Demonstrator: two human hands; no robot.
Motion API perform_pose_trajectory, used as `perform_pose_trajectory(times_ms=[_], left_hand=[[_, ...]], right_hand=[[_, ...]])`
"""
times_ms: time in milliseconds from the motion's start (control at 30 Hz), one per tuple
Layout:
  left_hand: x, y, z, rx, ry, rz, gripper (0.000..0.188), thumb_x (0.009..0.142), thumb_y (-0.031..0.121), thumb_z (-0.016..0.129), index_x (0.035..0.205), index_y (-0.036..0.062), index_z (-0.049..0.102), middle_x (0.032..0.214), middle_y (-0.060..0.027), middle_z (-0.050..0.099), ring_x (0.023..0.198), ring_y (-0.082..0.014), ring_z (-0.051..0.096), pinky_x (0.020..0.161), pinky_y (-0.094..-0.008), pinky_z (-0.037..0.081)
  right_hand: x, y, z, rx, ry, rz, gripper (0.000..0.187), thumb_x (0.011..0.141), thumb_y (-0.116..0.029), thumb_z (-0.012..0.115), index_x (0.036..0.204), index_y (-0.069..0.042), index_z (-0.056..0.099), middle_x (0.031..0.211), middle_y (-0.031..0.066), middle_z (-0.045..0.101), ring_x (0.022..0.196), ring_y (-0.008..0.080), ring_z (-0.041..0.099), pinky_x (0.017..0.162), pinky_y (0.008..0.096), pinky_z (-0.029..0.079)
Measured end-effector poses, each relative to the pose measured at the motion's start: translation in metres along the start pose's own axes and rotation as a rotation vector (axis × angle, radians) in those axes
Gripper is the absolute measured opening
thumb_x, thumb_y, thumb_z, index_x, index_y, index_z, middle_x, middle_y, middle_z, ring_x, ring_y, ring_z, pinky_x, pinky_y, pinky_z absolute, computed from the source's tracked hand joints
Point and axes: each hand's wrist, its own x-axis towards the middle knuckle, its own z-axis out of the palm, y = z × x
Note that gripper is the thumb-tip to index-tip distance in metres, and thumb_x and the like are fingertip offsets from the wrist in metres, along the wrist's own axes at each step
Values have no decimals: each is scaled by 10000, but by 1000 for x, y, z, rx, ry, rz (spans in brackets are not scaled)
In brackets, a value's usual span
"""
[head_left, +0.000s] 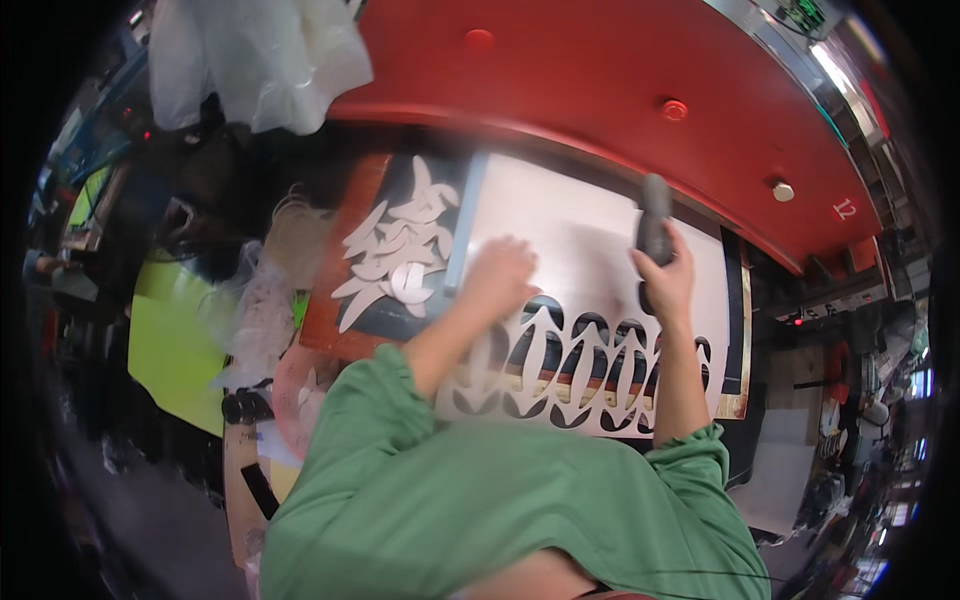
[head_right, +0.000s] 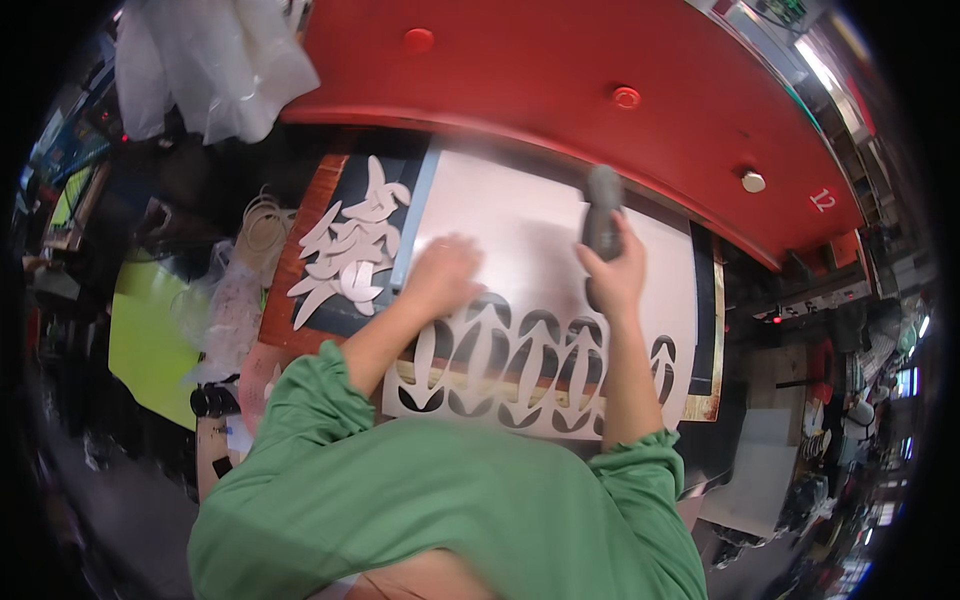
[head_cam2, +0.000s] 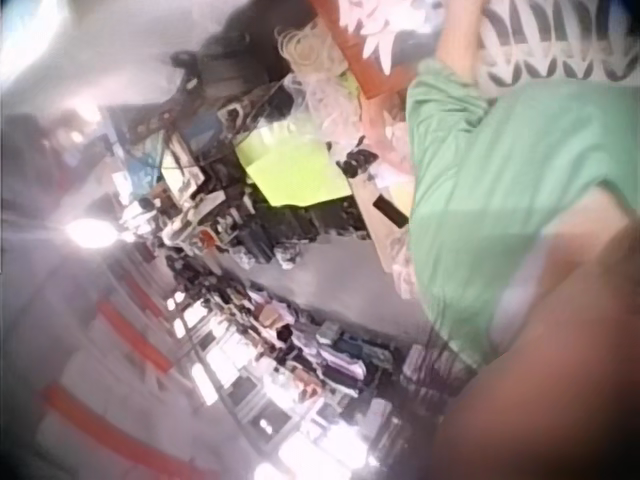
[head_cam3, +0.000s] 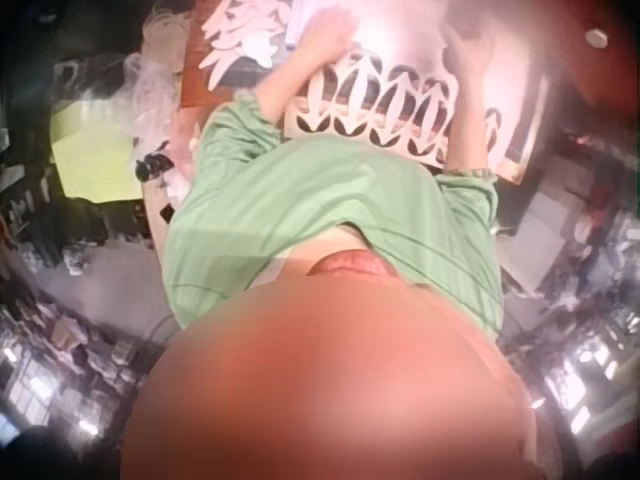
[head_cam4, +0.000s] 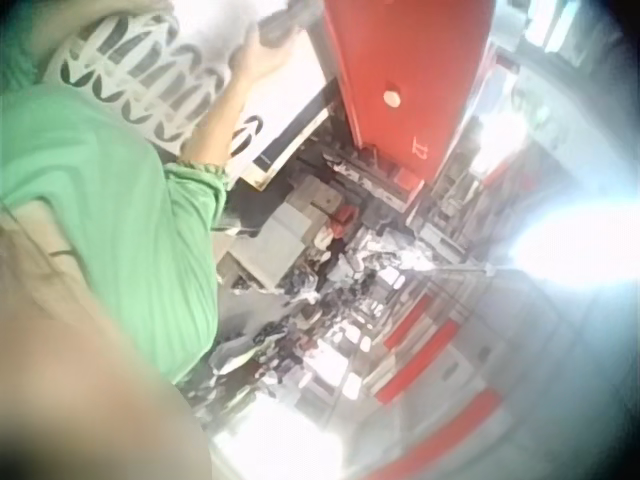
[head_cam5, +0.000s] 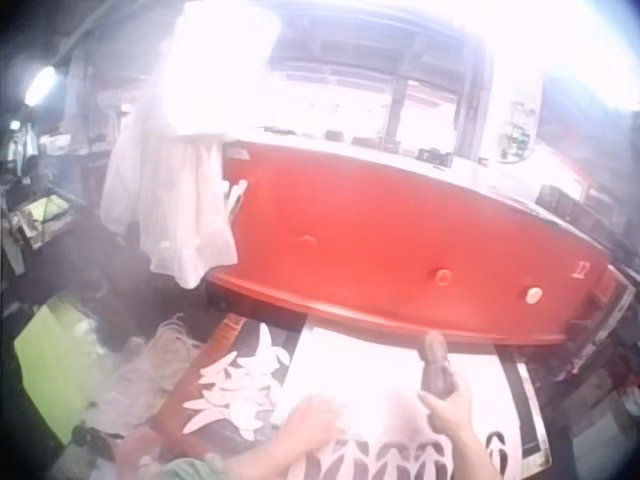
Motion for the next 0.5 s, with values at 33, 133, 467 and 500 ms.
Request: perform_pose_trajectory(times_ms=[33, 133, 467, 500], left_hand=[[-31, -19, -7, 18, 133, -105, 455, 803, 331, 707, 1134, 25, 646, 1276, -185, 589, 1222, -376, 520, 1067, -452, 377], [-72, -27, 1, -87, 163, -144, 505, 827, 310, 698, 1212, 0, 600, 1330, -200, 550, 1270, -386, 484, 1100, -458, 351], [-111, -32, -7, -154, 271, 1, 453, 790, 267, 733, 1131, -13, 632, 1243, -171, 602, 1203, -366, 530, 1047, -447, 407], [-120, -34, -11, -199, 320, 13, 420, 790, 248, 730, 1116, 1, 636, 1223, -166, 609, 1183, -360, 545, 1044, -448, 410]], right_hand=[[-6, -14, 32, -151, -13, -90, 716, 640, -284, 807, 1277, -37, 592, 1184, 192, 617, 1108, 315, 591, 962, 408, 463], [-9, -36, 96, -279, -217, 18, 702, 645, -334, 788, 1297, -155, 599, 1243, 174, 589, 1148, 344, 564, 975, 421, 460], [-15, -63, 161, -642, -350, -66, 850, 696, -437, 762, 1453, -222, 442, 1439, 290, 386, 1255, 431, 483, 991, 504, 447], [-14, -61, 160, -610, -362, -87, 842, 700, -429, 762, 1450, -215, 447, 1448, 291, 378, 1270, 432, 470, 1004, 503, 435]])
